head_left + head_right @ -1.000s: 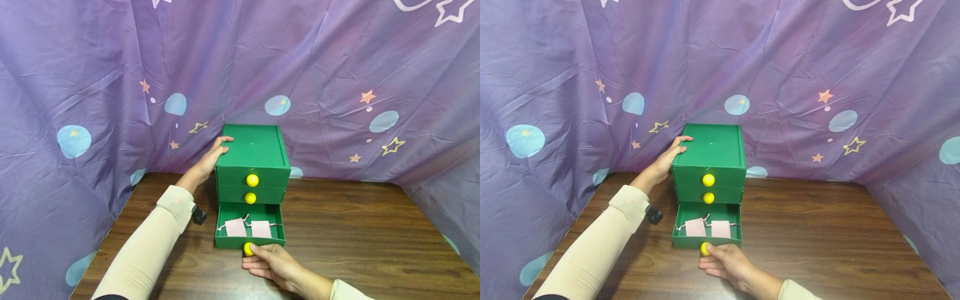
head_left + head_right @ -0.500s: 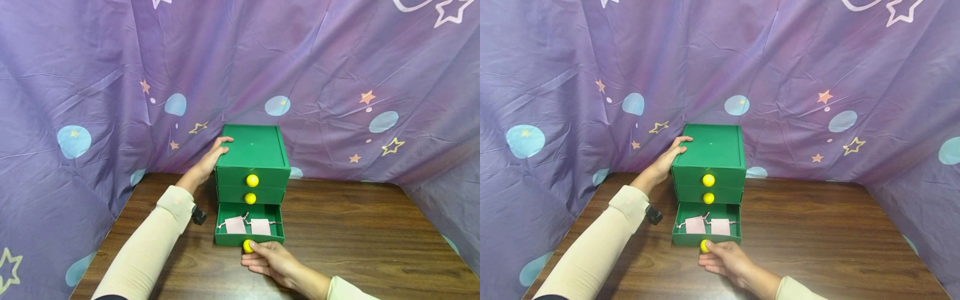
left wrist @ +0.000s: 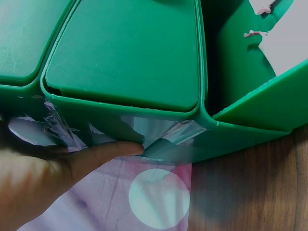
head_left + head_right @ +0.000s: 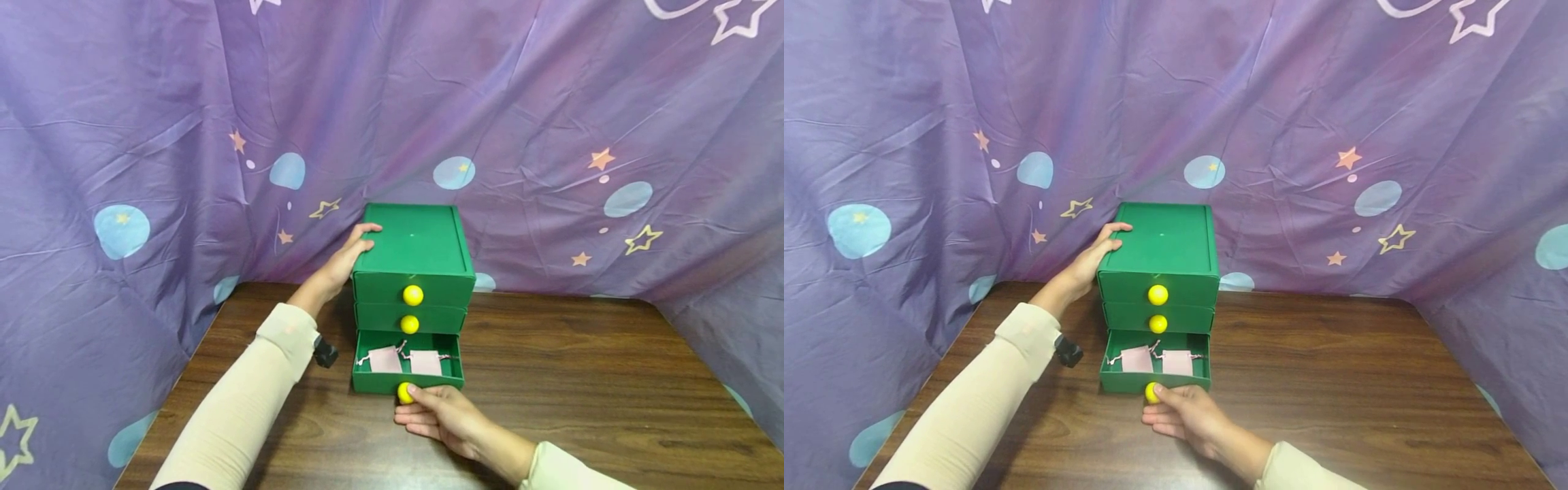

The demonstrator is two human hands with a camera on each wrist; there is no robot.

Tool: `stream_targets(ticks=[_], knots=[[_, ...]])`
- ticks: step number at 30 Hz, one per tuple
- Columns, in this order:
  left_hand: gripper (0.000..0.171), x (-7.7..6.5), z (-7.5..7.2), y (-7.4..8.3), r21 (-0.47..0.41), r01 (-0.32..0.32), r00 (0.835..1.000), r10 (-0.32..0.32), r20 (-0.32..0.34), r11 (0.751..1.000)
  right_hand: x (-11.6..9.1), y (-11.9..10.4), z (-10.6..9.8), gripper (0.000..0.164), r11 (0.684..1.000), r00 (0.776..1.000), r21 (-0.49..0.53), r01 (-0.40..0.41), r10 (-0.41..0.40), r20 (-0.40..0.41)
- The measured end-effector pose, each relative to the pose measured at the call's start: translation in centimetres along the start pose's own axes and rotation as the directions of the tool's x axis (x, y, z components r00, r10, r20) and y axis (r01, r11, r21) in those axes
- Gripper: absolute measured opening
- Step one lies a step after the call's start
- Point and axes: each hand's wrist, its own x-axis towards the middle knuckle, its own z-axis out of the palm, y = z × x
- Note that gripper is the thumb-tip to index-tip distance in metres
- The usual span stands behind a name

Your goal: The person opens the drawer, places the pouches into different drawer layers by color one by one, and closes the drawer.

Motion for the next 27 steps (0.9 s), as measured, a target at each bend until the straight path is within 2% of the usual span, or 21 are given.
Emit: stream_targets(ticks=[18, 27], knots=[[0.048, -0.1, 0.0, 0.2, 0.013, -0.010, 1.000, 0.010, 0.009, 1.000, 1.3, -0.8, -0.7, 0.031, 1.000, 1.000, -0.009, -0.005, 0.005, 0.007], [0.048, 0.0, -0.1, 0.0, 0.012, -0.013, 1.000, 0.013, 0.011, 1.000, 1.9, -1.4, -1.1, 0.031, 1.000, 1.000, -0.020, 0.002, -0.002, 0.020]])
